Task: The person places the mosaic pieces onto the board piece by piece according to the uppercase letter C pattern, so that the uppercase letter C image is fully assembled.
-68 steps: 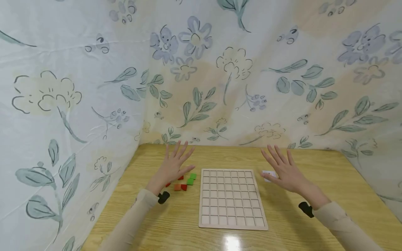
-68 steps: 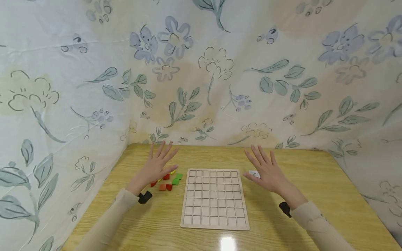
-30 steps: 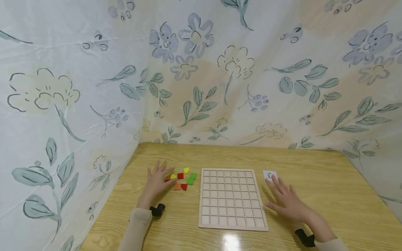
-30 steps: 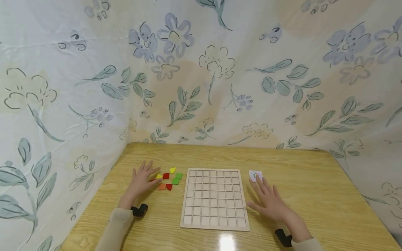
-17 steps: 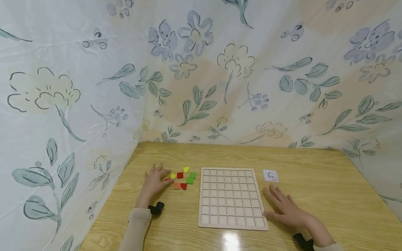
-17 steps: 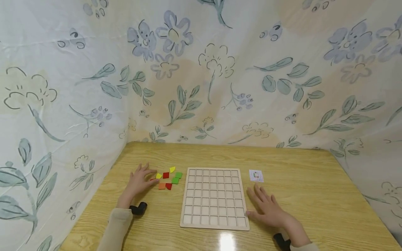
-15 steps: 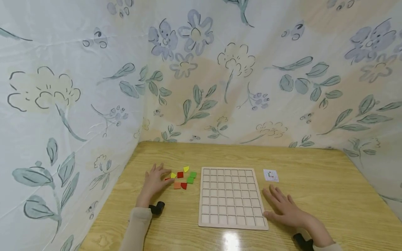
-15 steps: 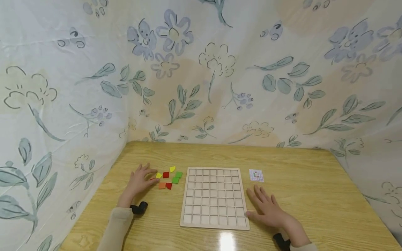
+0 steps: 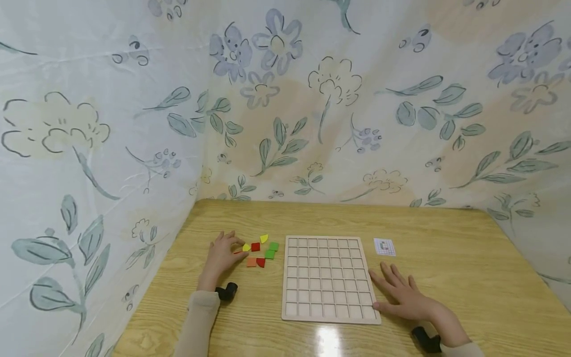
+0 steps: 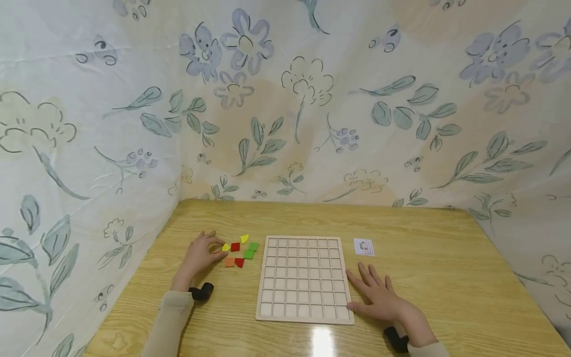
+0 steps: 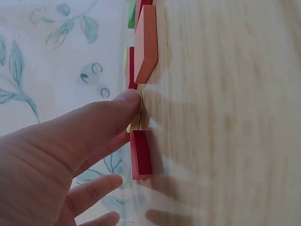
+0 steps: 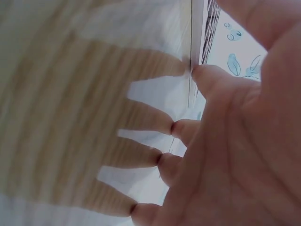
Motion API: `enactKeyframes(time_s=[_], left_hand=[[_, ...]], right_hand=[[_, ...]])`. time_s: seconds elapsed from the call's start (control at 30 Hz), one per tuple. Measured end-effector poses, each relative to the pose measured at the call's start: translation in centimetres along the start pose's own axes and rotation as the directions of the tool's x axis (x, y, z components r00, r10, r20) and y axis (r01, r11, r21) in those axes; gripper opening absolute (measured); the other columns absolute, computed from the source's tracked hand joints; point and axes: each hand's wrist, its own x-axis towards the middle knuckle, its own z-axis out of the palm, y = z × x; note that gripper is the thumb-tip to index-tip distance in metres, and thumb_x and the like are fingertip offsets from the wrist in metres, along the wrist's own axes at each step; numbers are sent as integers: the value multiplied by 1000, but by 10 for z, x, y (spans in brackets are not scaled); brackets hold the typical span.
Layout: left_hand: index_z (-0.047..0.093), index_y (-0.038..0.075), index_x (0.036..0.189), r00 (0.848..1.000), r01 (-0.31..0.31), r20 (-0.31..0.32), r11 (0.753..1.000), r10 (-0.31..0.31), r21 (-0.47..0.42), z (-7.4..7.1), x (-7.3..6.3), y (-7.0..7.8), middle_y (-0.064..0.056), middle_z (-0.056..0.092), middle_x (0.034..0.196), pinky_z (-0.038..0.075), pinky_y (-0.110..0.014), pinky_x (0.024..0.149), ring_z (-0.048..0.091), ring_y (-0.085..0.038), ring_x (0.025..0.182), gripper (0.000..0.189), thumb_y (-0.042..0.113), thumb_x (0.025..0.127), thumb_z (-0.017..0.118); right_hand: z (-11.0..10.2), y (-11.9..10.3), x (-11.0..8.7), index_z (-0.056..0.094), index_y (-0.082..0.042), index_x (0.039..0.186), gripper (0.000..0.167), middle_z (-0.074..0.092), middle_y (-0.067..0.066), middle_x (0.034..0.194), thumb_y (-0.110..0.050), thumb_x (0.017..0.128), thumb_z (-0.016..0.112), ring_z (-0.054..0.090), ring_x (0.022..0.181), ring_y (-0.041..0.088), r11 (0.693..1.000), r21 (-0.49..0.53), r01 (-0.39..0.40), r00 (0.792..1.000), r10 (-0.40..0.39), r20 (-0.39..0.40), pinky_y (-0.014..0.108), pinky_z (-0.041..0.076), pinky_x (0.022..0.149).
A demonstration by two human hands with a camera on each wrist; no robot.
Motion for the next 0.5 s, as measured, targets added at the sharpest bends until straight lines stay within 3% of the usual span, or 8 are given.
enactKeyframes(time_s=[0.5], left_hand=[[69, 11, 96, 1000, 0, -23, 1000, 1, 27, 1, 4, 6, -21, 47, 136, 16, -72, 100, 27, -48, 132, 24, 27, 78, 74]], right_hand=[[-2, -3, 0, 25, -9, 147, 76, 3, 33, 149, -38, 86, 62, -3, 132, 59, 1000, 14, -14, 999, 13, 35, 79, -9, 88]])
